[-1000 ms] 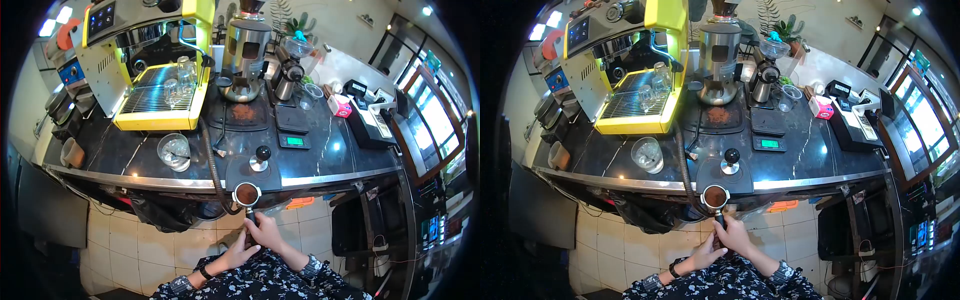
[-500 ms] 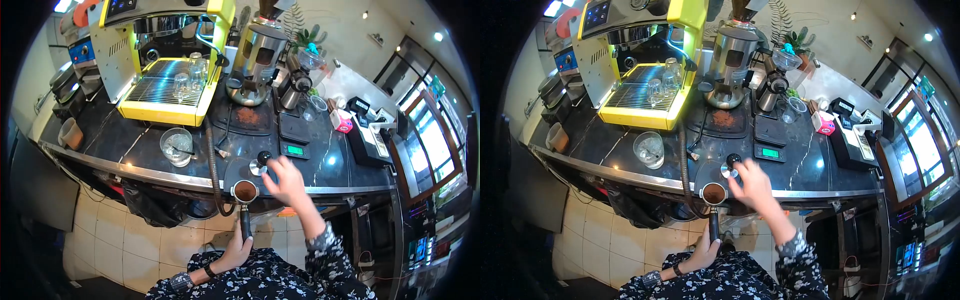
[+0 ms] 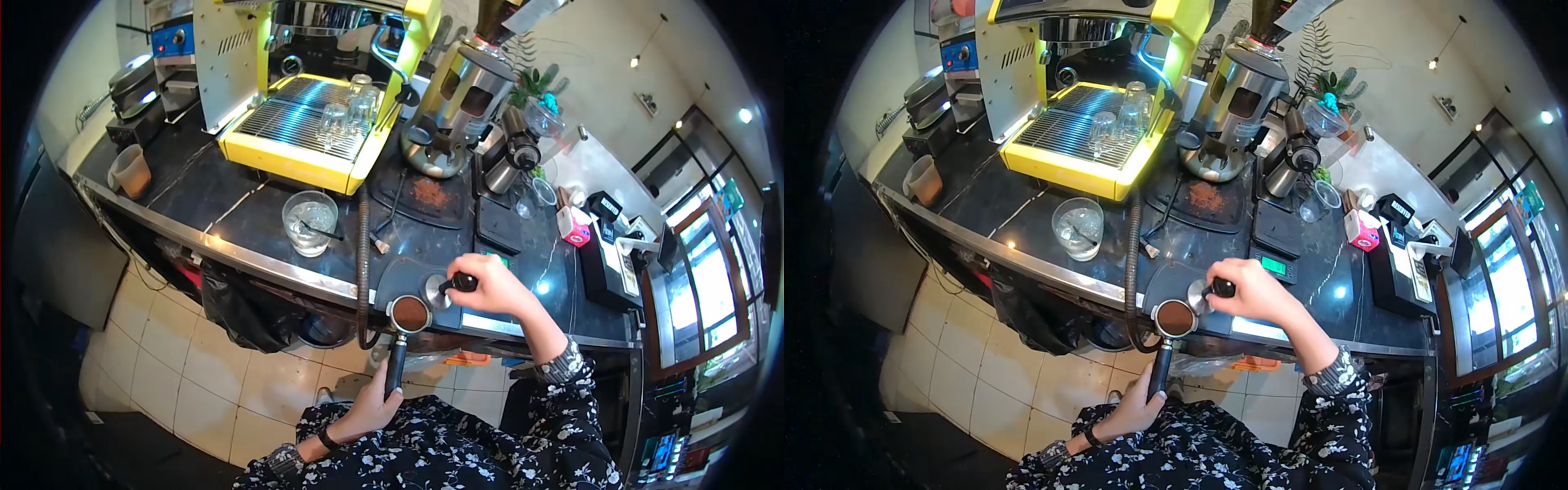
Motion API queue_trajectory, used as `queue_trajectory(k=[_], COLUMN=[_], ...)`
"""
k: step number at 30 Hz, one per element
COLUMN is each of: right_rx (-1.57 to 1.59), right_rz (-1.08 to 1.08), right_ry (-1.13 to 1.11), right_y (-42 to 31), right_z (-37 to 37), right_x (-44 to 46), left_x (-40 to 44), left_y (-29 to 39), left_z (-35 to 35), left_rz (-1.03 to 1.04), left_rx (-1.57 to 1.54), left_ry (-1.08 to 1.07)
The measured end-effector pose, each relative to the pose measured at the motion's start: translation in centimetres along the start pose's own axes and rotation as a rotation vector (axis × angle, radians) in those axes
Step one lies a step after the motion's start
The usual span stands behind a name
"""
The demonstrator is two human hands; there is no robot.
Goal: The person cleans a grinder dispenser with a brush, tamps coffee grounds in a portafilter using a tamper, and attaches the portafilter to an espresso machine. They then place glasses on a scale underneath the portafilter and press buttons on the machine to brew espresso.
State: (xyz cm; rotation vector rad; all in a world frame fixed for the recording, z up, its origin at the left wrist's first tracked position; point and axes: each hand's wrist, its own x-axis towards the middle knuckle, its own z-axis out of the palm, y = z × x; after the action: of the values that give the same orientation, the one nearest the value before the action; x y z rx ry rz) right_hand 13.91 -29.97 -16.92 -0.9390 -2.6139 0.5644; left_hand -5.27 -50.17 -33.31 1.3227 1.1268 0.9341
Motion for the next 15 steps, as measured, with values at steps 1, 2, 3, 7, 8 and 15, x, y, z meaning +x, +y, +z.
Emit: queue_trajectory(k=[1,2,3,7,8,15], right_rx=[0.018,0.031,0.045,0.050,0.052,0.012], right_rz=[-0.026,-0.063,-0.100,-0.157,-0.161,-0.128], right_ry=[-0.025,-0.043,-0.061,-0.116,-0.136,-0.221], right_y=[-1.0,-1.3,-1.5,-1.9,-1.7,-2.2], right_z=[-0.2,0.2,0.6,2.0,2.2,2.8], right_x=[-0.2,-0.3,-0.4,0.1,0.3,0.9], left_x=[0.1,0.1,0.1,0.0,-0.1,0.0], left_y=[0.2,0.4,0.6,0.0,0.0,0.8], left_z=[-0.2,-0.2,-0.3,0.0,0.0,-0.5], left_rz=[-0.008,-0.015,-0.022,0.040,0.028,-0.003], left_rx=[-0.011,-0.016,-0.021,-0.011,-0.008,0.004], left_ry=[-0.012,-0.013,-0.014,0.033,0.026,-0.009])
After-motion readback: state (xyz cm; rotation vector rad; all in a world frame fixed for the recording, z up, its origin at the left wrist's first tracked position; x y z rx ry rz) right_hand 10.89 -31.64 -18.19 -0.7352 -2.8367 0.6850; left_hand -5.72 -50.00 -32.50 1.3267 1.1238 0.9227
